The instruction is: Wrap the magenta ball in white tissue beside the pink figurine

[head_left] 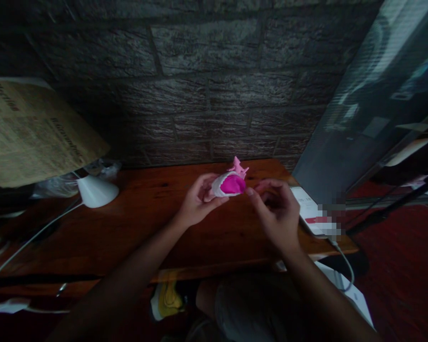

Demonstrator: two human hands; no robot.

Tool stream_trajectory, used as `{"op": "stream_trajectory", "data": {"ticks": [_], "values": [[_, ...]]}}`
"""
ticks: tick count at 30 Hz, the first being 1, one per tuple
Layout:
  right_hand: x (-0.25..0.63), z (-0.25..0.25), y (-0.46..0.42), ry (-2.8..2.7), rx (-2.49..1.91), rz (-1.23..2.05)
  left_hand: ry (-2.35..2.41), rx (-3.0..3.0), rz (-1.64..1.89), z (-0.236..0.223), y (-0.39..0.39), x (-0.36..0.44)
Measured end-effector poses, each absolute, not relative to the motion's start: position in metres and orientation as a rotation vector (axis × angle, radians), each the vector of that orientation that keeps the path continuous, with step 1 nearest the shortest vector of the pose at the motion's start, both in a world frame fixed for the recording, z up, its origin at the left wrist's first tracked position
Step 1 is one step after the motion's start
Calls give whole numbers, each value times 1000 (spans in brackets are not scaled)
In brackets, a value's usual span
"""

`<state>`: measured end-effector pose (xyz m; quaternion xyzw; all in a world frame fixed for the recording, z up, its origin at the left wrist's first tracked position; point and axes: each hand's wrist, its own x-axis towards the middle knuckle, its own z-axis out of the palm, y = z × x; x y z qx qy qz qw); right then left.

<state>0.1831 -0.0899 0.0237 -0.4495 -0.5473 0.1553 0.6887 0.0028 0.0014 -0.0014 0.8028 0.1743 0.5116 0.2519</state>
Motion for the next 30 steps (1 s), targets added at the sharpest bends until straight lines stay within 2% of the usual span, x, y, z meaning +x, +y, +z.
{"op": "stream_trajectory", "data": {"ticks": [4,9,17,30], "values": [[184,23,-87,-1305,-1052,446,472,2181,1388,-3,2,3],[185,25,-90,-1425,-1045,324,486,2158,1283,-1,-1,4],[188,26,-91,-1495,-1027,322,360,2045,1123,0,-2,-2],[182,31,-96,-1733,-950,402,528,1972,1178,7,-10,0]]}}
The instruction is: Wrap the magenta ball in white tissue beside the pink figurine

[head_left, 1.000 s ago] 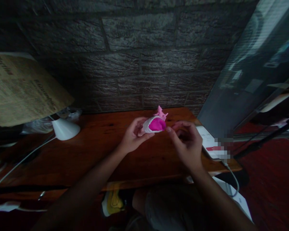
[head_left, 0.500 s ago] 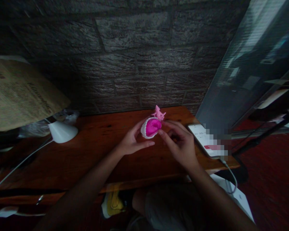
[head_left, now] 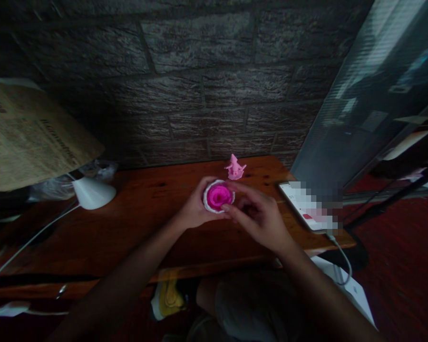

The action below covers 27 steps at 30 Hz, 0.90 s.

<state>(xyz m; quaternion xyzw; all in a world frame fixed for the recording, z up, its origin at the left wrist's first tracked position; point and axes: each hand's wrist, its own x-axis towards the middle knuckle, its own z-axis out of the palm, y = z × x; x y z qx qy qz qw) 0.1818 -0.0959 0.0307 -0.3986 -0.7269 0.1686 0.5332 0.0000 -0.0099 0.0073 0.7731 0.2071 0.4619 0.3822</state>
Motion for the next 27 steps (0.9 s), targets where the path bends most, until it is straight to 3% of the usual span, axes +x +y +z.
{"op": "stream_trajectory", "data": {"ticks": [8,27], "values": [[187,34,-96,-1838,-922,403,532,1922,1062,13,-14,2],[176,38,-99,-1762,-914,451,478,1996,1172,4,-4,-1]]}}
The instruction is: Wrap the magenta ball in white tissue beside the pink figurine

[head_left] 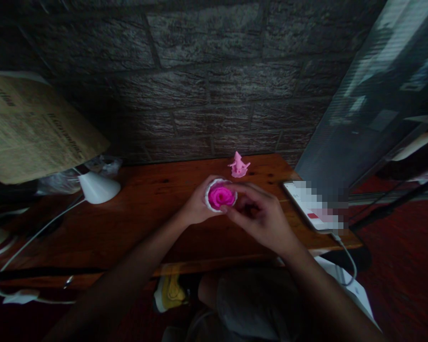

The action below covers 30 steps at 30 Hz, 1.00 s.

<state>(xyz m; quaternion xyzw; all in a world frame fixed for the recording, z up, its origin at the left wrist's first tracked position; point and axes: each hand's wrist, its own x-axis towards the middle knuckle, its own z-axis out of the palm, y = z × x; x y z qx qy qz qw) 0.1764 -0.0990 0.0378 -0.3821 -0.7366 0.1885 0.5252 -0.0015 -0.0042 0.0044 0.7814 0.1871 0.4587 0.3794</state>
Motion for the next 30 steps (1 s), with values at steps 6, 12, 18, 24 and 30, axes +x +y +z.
{"op": "stream_trajectory", "data": {"ticks": [6,12,18,24,30], "values": [[179,37,-97,-1726,-930,476,535,1934,1183,8,-8,1],[177,38,-99,-1741,-931,428,566,1861,1160,9,-12,2],[179,35,-98,-1586,-974,413,594,1563,1182,13,-10,3],[168,12,-82,-1600,-973,574,338,1143,1034,23,-3,-3],[146,-9,-76,-1445,-1006,822,367,1098,1081,21,-1,-4]]}}
